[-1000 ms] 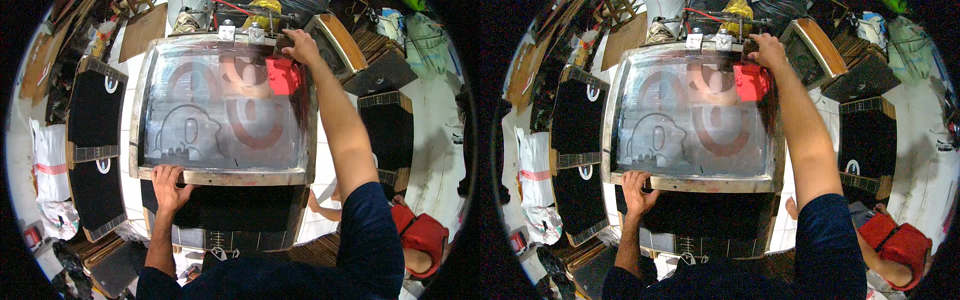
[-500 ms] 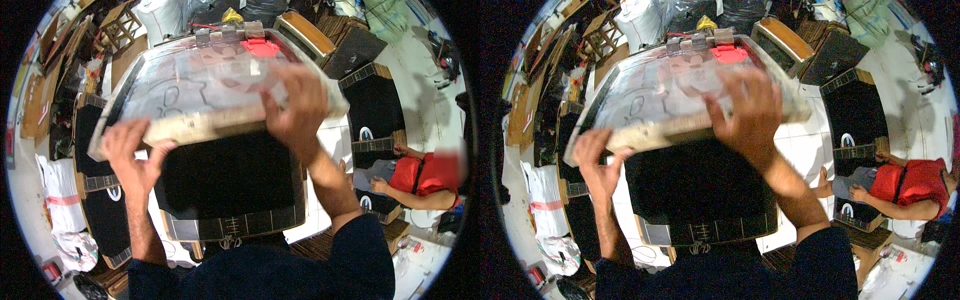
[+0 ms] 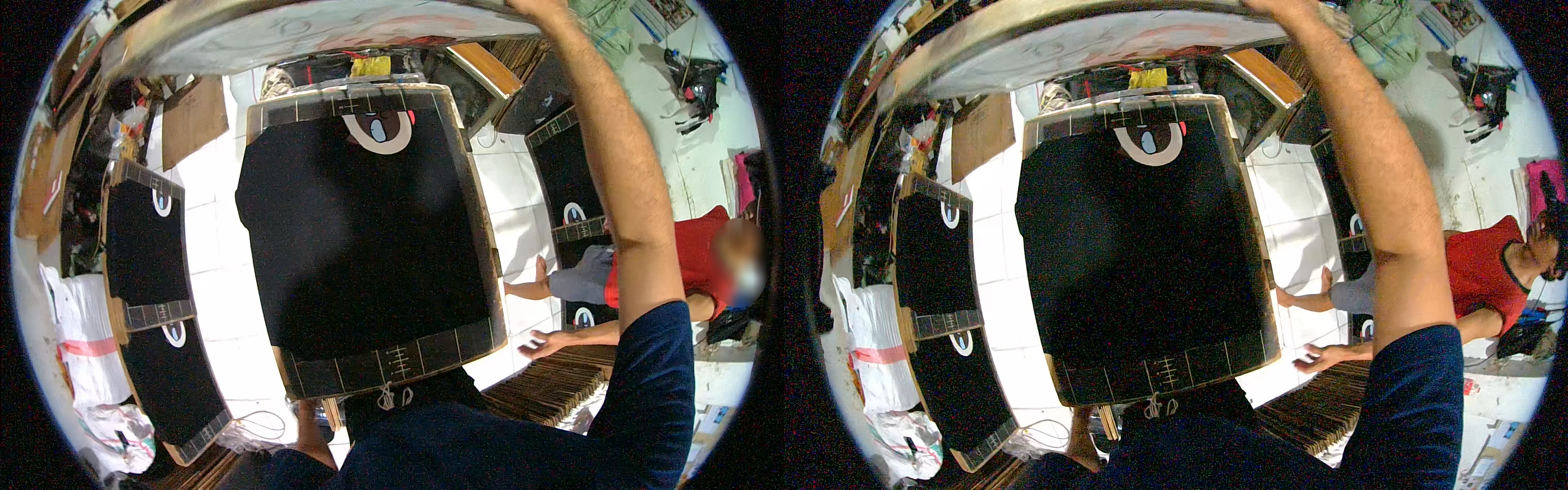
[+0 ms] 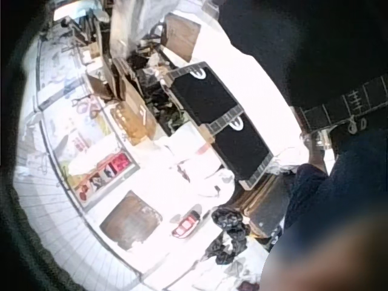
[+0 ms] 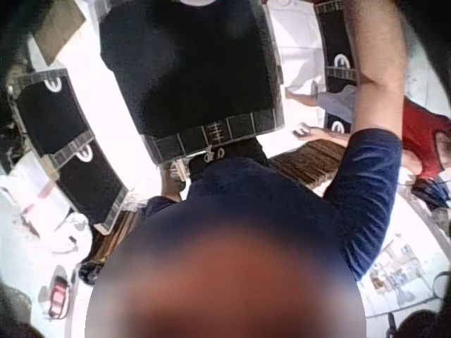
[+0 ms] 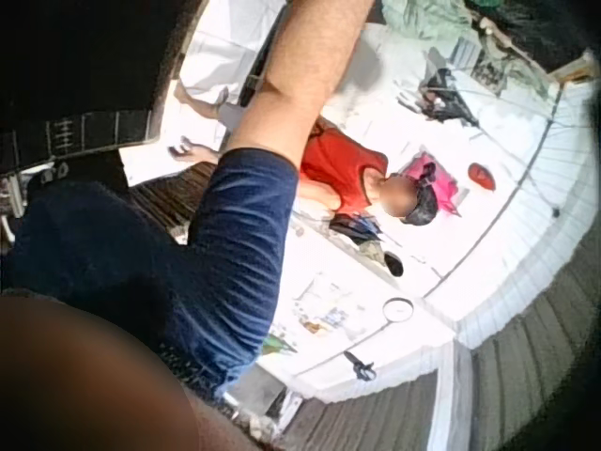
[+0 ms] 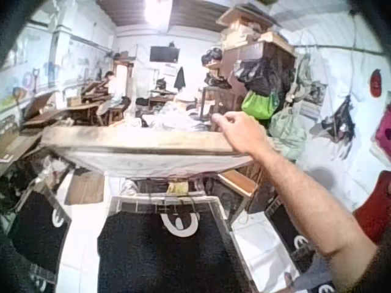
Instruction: The person repeatedly aligns a black t-shirt under a screen printing frame, lowers the frame, and uses a red squeegee to pull ink across the screen. The person then lifts the frame, repositions the t-shirt, and repeats the cycle multiple times.
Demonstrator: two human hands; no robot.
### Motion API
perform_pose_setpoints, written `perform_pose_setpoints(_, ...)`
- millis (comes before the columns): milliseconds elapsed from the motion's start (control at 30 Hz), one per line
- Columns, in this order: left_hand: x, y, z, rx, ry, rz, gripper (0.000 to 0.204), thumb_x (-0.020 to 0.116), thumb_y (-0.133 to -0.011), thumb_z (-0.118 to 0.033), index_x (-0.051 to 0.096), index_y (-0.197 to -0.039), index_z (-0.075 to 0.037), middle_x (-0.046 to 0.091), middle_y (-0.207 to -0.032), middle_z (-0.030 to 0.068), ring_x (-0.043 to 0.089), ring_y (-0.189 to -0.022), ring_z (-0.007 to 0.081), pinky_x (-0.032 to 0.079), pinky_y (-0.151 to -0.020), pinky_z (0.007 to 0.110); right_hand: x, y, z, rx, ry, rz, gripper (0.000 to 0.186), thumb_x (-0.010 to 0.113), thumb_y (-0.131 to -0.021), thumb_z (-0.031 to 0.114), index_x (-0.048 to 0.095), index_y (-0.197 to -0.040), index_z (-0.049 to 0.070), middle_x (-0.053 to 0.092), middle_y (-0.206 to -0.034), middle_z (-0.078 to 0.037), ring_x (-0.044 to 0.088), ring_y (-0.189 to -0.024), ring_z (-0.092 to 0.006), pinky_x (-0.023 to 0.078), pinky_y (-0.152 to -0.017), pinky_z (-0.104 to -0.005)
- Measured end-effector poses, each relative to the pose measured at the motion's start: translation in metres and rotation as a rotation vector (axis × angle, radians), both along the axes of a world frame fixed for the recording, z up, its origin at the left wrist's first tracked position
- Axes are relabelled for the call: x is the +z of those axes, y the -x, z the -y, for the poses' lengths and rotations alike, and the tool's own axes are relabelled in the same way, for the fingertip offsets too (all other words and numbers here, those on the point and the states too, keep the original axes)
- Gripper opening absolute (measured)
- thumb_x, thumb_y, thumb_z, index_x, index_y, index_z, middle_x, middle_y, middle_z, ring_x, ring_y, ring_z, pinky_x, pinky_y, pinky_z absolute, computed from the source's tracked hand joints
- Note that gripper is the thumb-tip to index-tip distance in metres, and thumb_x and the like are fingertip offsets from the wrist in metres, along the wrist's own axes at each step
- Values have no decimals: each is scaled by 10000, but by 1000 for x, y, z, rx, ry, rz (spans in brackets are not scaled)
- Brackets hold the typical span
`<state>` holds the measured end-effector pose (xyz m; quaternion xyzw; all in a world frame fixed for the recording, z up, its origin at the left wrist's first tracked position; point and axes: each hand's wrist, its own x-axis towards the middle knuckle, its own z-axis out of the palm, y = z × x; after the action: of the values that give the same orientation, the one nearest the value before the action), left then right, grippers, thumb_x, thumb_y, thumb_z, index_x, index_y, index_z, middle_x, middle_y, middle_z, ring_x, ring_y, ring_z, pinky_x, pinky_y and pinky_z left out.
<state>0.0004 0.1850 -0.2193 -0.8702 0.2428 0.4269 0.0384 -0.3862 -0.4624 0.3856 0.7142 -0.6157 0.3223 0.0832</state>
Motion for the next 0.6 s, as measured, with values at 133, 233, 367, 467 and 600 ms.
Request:
perform_pose_setpoints(133, 10, 54, -10, 181, 161, 22, 336, 523, -1012, -273, 753, -974, -31, 744, -917, 220, 712, -829, 424, 552, -774, 538, 10, -2, 22, 34, 35, -6, 571, 545, -970, 560, 765, -1079, 44, 756, -1014, -203, 723, -968, -342, 523, -878, -416)
perform_pose_setpoints(233, 22, 73, -6, 267, 243, 54, 334, 527, -1009, -277, 752, -971, -34, 744, -914, 216, 712, -822, 417, 554, -769, 530, 11, 0, 30, 0, -28, 20, 553, 554, -956, 554, 780, -1064, 61, 767, -1008, -178, 727, -948, -317, 522, -863, -397)
perform_pose_setpoints(367, 25, 86, -12, 328, 319, 84, 331, 532, -1005, -282, 752, -968, -38, 743, -911, 211, 712, -812, 409, 558, -761, 520, 6, 6, 36, 41, 36, -12, 533, 554, -945, 537, 788, -1051, 70, 774, -1017, -161, 728, -949, -305, 520, -860, -389)
perform_pose_setpoints(467, 17, 89, -19, 357, 365, 109, 329, 535, -1002, -287, 751, -966, -41, 743, -908, 207, 711, -805, 402, 560, -756, 513, 4, 7, 35, 29, 26, -24, 537, 550, -945, 528, 785, -1050, 56, 775, -1025, -164, 725, -964, -308, 516, -871, -390)
perform_pose_setpoints(600, 3, 78, -23, 334, 471, 182, 326, 540, -998, -292, 750, -962, -45, 743, -904, 201, 711, -795, 393, 564, -748, 502, 5, 1, 28, 48, -5, 21, 539, 548, -955, 526, 783, -1058, 52, 774, -1028, -170, 724, -961, -310, 515, -874, -388)
